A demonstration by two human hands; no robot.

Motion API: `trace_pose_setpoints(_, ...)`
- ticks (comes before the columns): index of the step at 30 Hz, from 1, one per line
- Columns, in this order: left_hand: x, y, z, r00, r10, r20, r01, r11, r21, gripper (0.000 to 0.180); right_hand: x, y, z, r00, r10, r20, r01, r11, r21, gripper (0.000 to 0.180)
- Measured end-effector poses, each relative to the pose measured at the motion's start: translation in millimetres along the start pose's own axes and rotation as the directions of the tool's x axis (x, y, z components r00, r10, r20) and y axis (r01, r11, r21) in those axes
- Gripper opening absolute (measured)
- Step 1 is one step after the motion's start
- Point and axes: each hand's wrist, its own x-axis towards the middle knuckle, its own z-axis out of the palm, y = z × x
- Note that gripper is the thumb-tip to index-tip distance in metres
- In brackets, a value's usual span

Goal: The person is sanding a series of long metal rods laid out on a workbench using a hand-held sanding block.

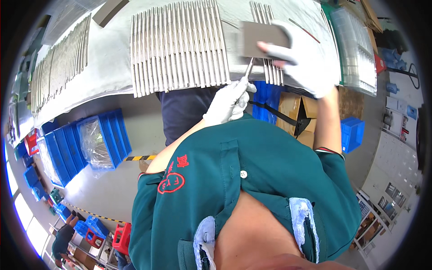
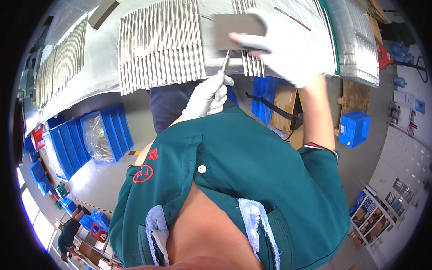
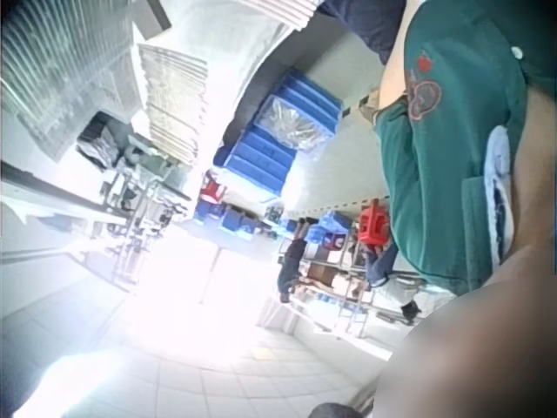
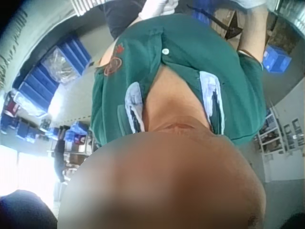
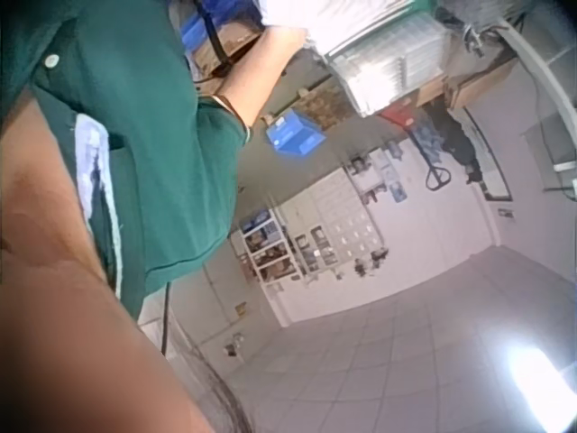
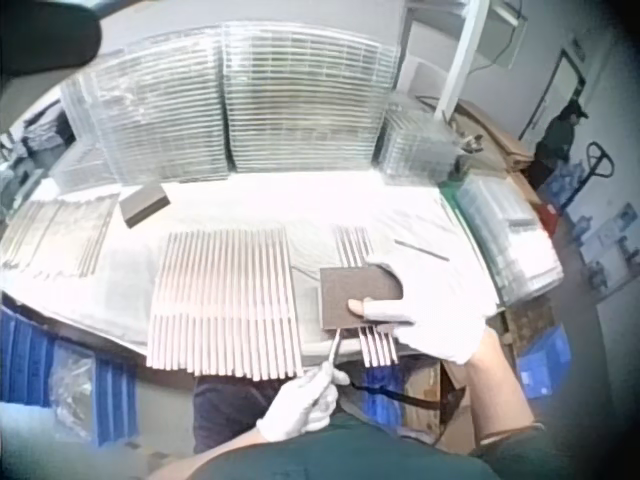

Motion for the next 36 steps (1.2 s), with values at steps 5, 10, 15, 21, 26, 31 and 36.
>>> trace_pose_setpoints(5,0,3,2,0.998,-0.026,0.063,0.030,0.997,-0.064,0.043,-5,8,3,0.990,0.135,0.038,-0.138,0.988,0.075,0.058)
trace_pose_setpoints(10,0,0,7,1.000,0.006,-0.008,-0.006,0.999,0.044,0.042,-15,19,20,1.000,0.008,-0.029,-0.005,0.996,0.086,0.052)
trace_pose_setpoints(15,4,-2,7,1.000,-0.001,0.014,0.001,0.999,0.036,0.041,-68,75,11,0.986,0.139,-0.089,-0.114,0.964,0.239,0.057)
trace_pose_setpoints(21,5,-1,2,0.996,-0.054,0.070,0.059,0.997,-0.058,0.043,-52,38,20,0.982,0.020,-0.185,0.011,0.987,0.163,0.057)
trace_pose_setpoints(26,5,-4,6,1.000,0.016,-0.003,-0.016,0.999,0.028,0.042,-16,-3,16,0.985,-0.077,-0.152,0.094,0.990,0.106,0.052)
trace_pose_setpoints(31,6,-2,8,0.999,0.038,-0.006,-0.037,0.994,0.098,0.042,-20,14,4,0.998,0.051,-0.048,-0.045,0.992,0.117,0.059)
trace_pose_setpoints(36,4,1,9,0.998,0.054,-0.028,-0.048,0.985,0.167,0.046,-18,17,24,0.991,-0.017,-0.133,0.026,0.997,0.070,0.054)
